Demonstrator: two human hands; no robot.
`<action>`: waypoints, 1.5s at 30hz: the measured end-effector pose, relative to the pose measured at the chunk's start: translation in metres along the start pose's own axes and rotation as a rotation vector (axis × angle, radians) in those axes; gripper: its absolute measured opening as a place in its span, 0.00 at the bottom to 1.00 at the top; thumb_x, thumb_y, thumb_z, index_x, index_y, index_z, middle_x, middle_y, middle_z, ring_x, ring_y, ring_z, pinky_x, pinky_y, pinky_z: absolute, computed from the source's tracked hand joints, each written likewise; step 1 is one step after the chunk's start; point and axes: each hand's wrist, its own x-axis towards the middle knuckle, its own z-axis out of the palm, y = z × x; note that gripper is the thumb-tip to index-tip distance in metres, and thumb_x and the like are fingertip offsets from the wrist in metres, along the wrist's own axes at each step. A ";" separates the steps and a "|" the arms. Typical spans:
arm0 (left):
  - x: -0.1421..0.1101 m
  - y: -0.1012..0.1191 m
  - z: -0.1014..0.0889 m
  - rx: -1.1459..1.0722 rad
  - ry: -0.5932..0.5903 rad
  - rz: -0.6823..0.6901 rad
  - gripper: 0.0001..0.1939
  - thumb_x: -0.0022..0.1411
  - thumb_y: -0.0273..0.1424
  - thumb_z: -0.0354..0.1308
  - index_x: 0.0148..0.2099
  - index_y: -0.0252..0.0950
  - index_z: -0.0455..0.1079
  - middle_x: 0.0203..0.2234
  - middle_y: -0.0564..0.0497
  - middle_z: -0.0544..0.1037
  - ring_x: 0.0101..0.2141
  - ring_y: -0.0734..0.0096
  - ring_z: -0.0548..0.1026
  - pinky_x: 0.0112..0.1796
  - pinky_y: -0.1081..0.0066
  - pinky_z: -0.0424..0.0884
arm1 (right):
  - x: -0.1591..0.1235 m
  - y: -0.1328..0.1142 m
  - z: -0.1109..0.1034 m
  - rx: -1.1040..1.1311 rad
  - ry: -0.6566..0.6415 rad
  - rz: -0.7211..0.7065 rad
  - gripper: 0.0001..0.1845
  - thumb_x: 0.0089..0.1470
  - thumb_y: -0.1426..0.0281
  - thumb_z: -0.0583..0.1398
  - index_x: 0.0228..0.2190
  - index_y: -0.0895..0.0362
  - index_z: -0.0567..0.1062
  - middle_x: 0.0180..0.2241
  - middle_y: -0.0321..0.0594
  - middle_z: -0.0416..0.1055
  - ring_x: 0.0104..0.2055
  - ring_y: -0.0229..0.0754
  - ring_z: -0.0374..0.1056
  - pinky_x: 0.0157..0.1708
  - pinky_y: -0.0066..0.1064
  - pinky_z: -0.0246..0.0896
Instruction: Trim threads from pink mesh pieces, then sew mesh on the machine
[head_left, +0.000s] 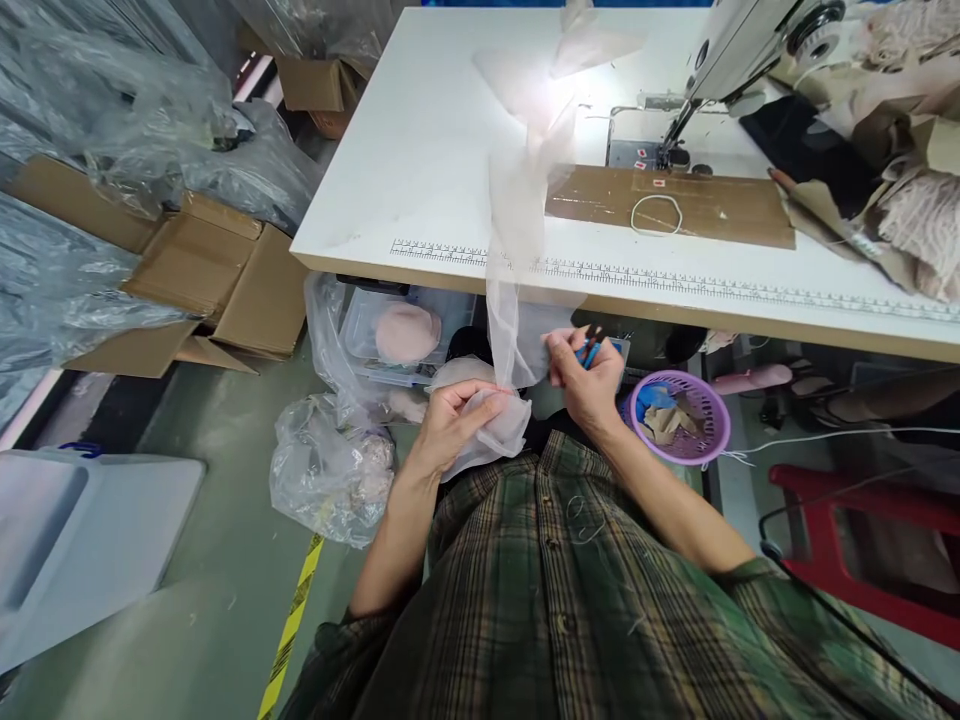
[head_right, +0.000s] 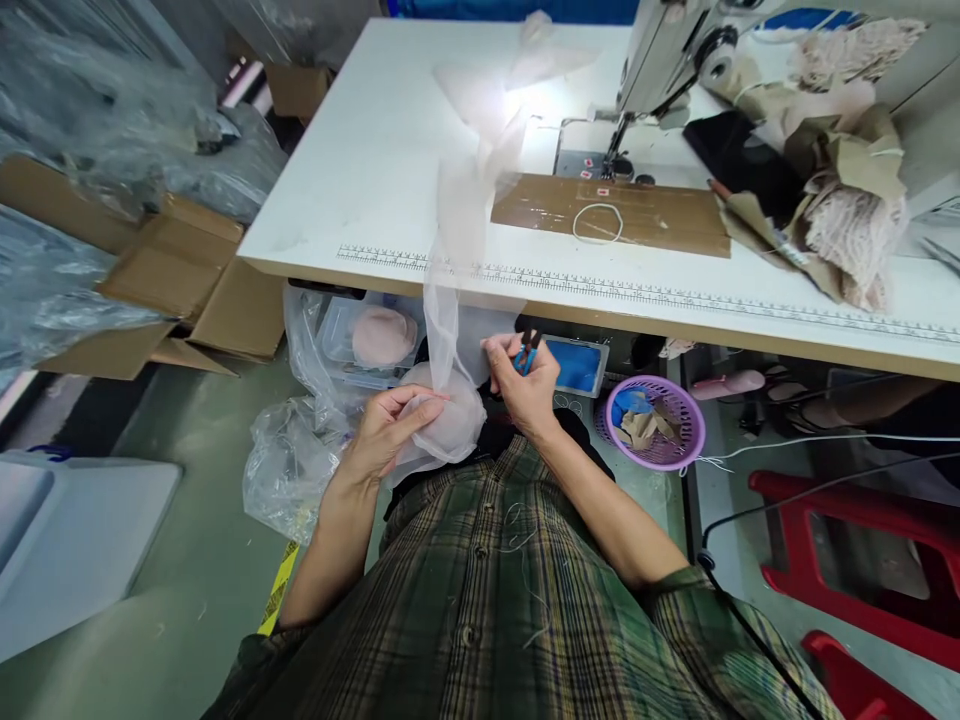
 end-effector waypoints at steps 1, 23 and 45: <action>0.001 0.000 0.001 0.010 0.010 0.012 0.12 0.50 0.39 0.69 0.33 0.36 0.79 0.30 0.49 0.80 0.29 0.71 0.74 0.29 0.73 0.70 | 0.000 -0.009 0.001 -0.025 0.051 -0.074 0.24 0.53 0.55 0.64 0.28 0.52 0.55 0.31 0.34 0.71 0.15 0.27 0.56 0.14 0.24 0.51; 0.000 0.001 -0.005 -0.008 0.082 0.061 0.15 0.52 0.42 0.68 0.36 0.35 0.78 0.30 0.50 0.80 0.29 0.73 0.73 0.31 0.74 0.69 | 0.009 -0.044 -0.012 -0.405 -0.571 -0.013 0.31 0.66 0.48 0.42 0.32 0.57 0.71 0.24 0.34 0.64 0.23 0.34 0.58 0.22 0.27 0.53; 0.002 0.007 -0.014 -0.039 0.047 0.050 0.10 0.54 0.35 0.66 0.32 0.33 0.77 0.24 0.53 0.75 0.25 0.77 0.67 0.27 0.76 0.62 | -0.014 -0.012 0.014 -0.579 -0.684 0.024 0.28 0.66 0.50 0.45 0.23 0.55 0.63 0.19 0.32 0.59 0.22 0.34 0.53 0.25 0.28 0.45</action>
